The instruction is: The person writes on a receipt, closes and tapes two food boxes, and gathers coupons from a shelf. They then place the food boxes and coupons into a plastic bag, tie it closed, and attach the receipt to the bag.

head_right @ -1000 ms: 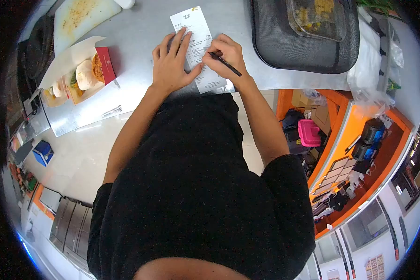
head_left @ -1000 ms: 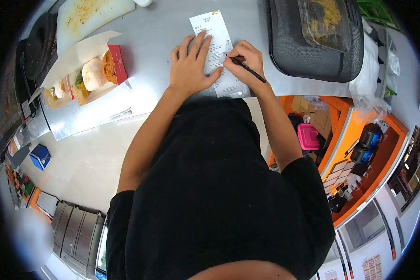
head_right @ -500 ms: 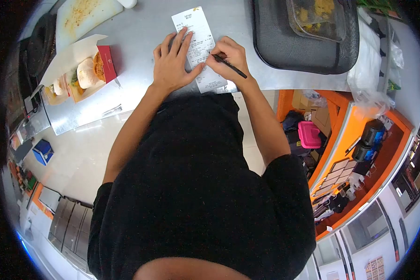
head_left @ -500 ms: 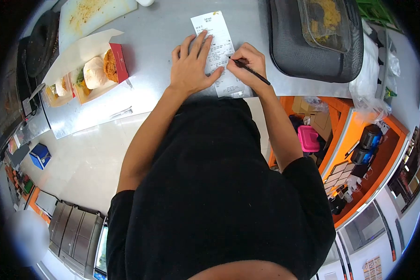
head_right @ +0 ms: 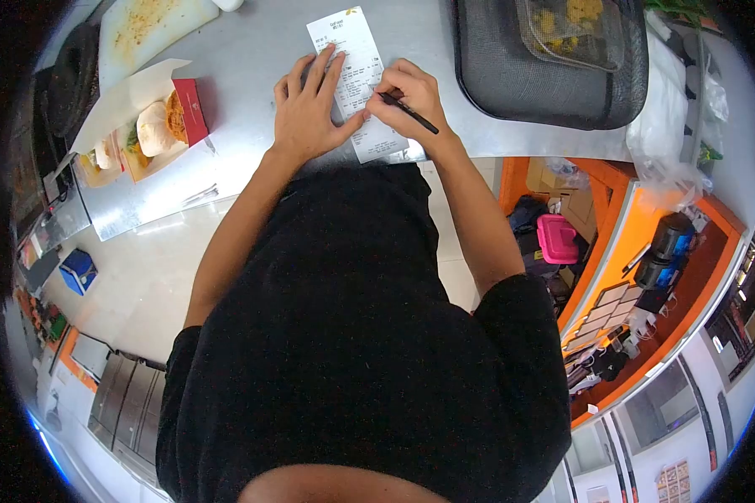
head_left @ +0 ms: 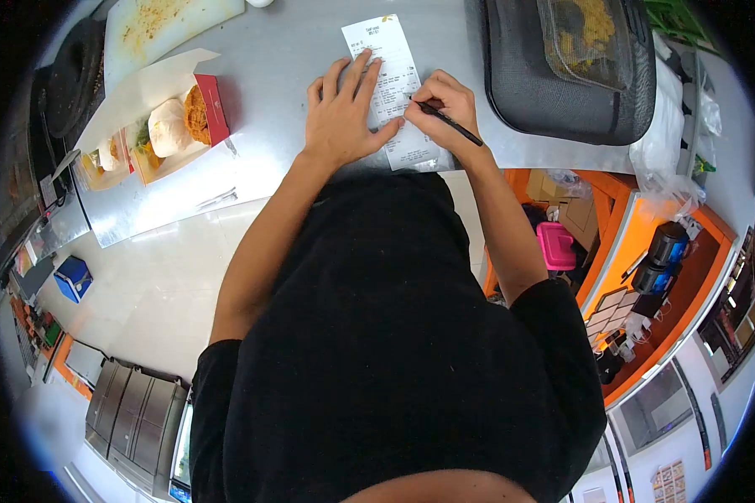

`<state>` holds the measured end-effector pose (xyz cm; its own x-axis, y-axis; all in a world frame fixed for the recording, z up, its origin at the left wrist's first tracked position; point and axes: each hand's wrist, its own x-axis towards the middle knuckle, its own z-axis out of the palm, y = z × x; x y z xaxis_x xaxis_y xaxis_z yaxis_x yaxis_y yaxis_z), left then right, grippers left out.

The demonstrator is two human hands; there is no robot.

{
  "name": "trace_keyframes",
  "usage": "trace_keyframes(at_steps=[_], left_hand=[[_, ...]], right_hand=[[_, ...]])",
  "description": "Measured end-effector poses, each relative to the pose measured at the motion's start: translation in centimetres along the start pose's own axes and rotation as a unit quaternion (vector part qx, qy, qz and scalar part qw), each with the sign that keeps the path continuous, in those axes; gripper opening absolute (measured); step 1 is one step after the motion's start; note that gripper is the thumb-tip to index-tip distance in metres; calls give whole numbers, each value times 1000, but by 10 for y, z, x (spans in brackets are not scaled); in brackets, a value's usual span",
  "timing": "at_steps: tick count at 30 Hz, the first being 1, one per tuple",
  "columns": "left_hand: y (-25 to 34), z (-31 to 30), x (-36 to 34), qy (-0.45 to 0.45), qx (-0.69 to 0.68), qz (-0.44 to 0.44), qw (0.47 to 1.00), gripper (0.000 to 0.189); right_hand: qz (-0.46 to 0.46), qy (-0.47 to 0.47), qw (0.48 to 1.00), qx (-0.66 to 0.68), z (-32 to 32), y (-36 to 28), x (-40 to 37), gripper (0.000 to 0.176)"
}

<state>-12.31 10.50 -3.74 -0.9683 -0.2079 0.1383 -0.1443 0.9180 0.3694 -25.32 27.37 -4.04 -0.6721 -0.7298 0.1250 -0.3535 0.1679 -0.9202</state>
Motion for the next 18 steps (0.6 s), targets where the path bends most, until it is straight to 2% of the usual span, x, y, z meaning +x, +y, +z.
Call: trace_keyframes(at_steps=[5, 7, 10, 13, 18], left_hand=[[2, -1, 2, 13, 17, 5, 1000, 87], [2, -2, 2, 13, 15, 3, 1000, 87], [2, -3, 2, 14, 8, 1, 1000, 86], [1, -1, 2, 21, 10, 6, 1000, 86], [1, -1, 1, -3, 9, -3, 1000, 88]], right_hand=[[8, 5, 1000, 8, 3, 2, -1, 12], [5, 48, 999, -8, 6, 3, -3, 12], [8, 58, 998, 14, 4, 4, -3, 13], [-25, 10, 999, -30, -3, -2, -3, 12], [-18, 0, 1000, -7, -3, -2, -1, 12]])
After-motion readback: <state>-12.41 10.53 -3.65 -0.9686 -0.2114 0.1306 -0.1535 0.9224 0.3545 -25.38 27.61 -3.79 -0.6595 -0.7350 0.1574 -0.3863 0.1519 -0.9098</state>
